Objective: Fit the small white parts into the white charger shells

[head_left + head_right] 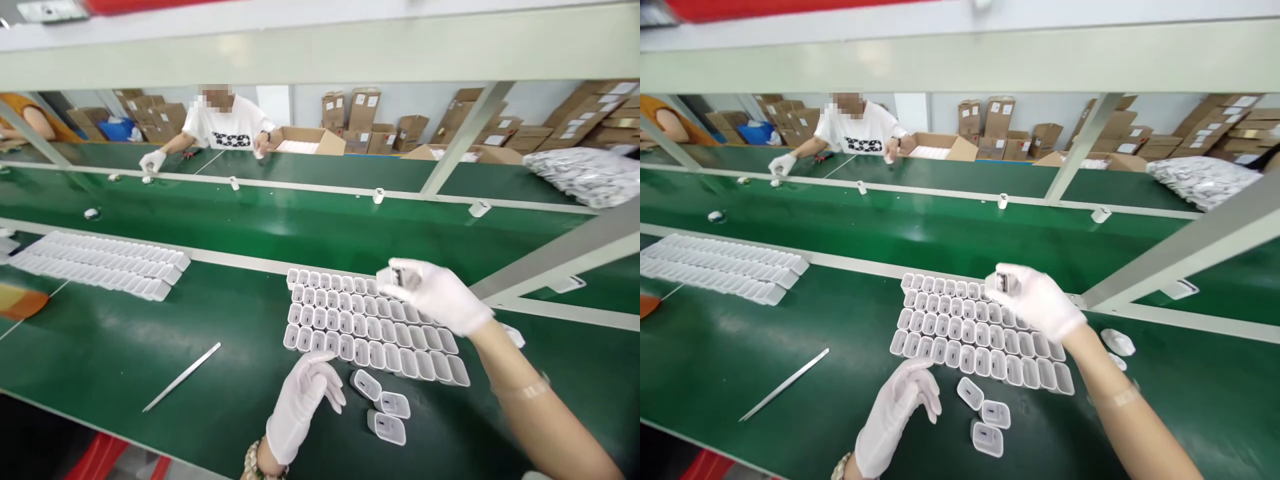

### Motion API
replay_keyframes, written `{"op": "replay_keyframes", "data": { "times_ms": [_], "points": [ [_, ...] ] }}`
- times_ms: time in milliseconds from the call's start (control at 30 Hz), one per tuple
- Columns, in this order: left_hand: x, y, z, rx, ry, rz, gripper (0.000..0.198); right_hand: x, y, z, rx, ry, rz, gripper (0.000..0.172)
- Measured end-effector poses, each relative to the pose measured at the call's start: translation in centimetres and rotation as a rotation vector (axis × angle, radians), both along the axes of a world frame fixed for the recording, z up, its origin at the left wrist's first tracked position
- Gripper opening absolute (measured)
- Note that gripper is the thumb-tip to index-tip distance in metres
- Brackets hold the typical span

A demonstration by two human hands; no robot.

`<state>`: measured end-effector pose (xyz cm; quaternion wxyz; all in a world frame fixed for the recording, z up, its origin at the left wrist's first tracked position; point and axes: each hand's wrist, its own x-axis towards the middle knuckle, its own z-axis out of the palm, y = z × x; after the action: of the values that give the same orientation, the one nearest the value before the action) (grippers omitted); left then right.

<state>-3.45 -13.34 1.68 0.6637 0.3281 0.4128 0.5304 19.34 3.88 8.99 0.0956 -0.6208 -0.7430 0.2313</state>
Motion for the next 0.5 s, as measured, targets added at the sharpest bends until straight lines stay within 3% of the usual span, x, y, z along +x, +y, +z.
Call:
{"op": "replay_keyframes", "data": {
  "times_ms": [67, 133, 233, 367, 500],
  "points": [
    [-0.2, 0.0, 0.1, -0.004, 0.049, -0.024, 0.047, 0.4, 4.2, -1.0, -0.017, -0.037, -0.032, 0.022],
    [-0.8, -0.1, 0.3, -0.005, 0.129, -0.030, 0.046, 0.6, 7.1, -2.4, -0.024, -0.044, -0.090, 0.022],
    [-3.1, -0.2, 0.9, 0.009, 0.313, 0.024, 0.043, 1.1, 9.1, -4.5, -0.017, -0.016, -0.167, 0.027],
    [-7.5, 0.5, 1.8, -0.018, 0.497, 0.242, 0.047, 3.2, 8.2, -6.0, 0.066, 0.082, -0.261, 0.040],
    [-8.9, 2.3, 1.5, -0.032, 0.612, 0.408, 0.058, 6.4, 3.1, -7.3, 0.190, 0.272, -0.338, 0.058]
  ]
}}
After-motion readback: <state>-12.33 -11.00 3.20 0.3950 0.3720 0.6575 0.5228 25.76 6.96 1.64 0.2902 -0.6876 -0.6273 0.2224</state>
